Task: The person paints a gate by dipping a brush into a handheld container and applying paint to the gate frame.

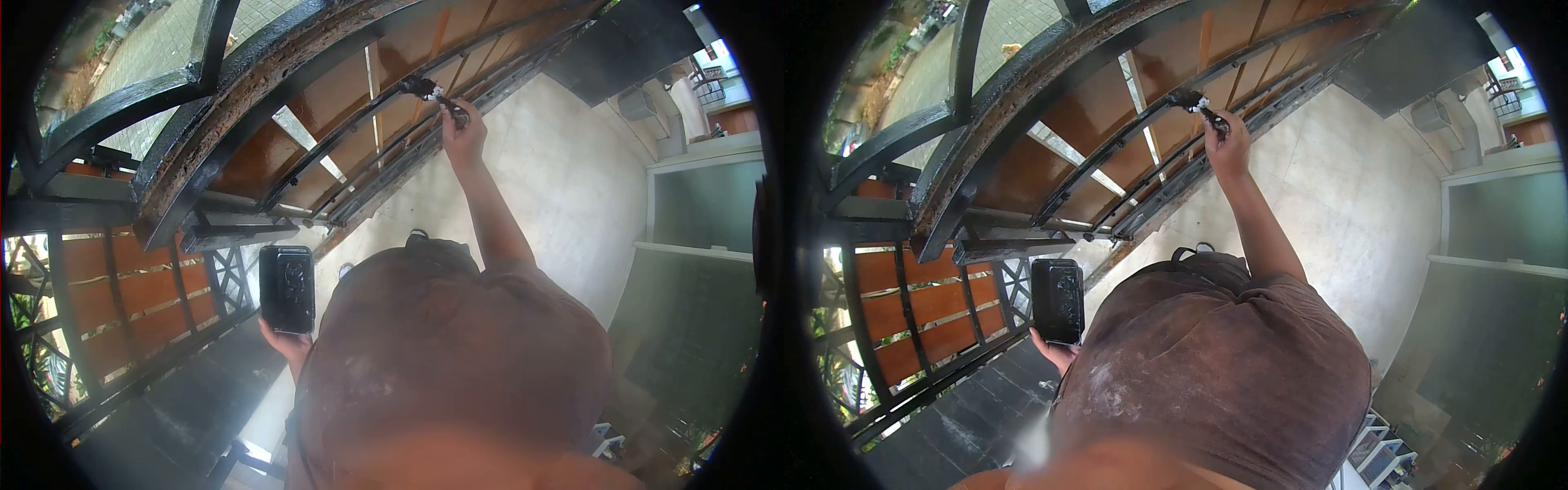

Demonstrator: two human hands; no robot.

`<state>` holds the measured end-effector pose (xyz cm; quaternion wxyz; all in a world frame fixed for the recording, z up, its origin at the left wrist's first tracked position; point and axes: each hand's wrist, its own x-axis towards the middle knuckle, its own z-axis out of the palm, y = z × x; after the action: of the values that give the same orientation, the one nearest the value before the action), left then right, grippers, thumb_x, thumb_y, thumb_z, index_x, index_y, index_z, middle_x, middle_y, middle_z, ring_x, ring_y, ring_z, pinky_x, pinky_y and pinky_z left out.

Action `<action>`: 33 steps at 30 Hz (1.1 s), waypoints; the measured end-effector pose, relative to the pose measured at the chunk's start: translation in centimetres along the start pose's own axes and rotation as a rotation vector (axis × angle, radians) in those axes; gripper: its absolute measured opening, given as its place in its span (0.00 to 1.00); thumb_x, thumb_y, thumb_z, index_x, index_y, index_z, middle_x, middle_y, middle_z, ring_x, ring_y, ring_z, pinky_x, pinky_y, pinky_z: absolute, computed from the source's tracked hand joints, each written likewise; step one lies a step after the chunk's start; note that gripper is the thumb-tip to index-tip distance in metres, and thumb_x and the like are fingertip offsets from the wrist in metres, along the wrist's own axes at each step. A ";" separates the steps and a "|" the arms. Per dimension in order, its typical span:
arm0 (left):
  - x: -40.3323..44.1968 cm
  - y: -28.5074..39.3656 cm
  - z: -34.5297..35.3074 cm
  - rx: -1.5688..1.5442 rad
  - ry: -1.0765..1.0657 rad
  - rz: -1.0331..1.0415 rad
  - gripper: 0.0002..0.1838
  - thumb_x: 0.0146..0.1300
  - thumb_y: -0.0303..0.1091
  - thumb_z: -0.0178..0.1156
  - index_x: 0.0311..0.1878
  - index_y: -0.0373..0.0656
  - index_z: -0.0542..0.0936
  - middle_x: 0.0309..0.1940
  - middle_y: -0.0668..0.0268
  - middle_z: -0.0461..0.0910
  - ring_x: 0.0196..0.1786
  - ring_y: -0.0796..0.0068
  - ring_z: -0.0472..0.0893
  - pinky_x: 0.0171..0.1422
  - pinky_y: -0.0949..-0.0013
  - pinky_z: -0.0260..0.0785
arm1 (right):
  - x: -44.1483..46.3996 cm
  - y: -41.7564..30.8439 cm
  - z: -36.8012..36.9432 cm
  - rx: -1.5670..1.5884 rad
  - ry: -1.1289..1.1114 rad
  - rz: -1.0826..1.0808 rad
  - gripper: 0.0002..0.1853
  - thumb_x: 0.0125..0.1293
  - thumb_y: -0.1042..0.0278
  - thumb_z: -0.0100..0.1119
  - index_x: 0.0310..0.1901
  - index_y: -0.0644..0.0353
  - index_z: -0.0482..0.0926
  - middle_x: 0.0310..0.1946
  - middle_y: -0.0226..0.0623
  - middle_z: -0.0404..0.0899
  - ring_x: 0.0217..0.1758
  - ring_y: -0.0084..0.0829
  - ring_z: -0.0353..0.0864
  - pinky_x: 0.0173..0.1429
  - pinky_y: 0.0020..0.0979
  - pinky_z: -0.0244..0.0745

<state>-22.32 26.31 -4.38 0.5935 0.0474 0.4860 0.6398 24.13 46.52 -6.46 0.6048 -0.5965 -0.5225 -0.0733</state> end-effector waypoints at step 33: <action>-1.8 -6.7 3.9 -0.005 0.034 0.024 0.36 0.69 0.61 0.45 0.67 0.41 0.70 0.63 0.57 0.74 0.62 0.56 0.76 0.63 0.53 0.73 | 7.2 6.5 -4.6 -0.036 0.024 0.034 0.11 0.62 0.72 0.65 0.44 0.63 0.77 0.34 0.45 0.82 0.34 0.39 0.84 0.38 0.33 0.78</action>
<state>-14.54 25.89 -5.99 0.5776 0.0409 0.4939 0.6487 34.44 48.54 -4.34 0.6014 -0.6151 -0.5036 -0.0794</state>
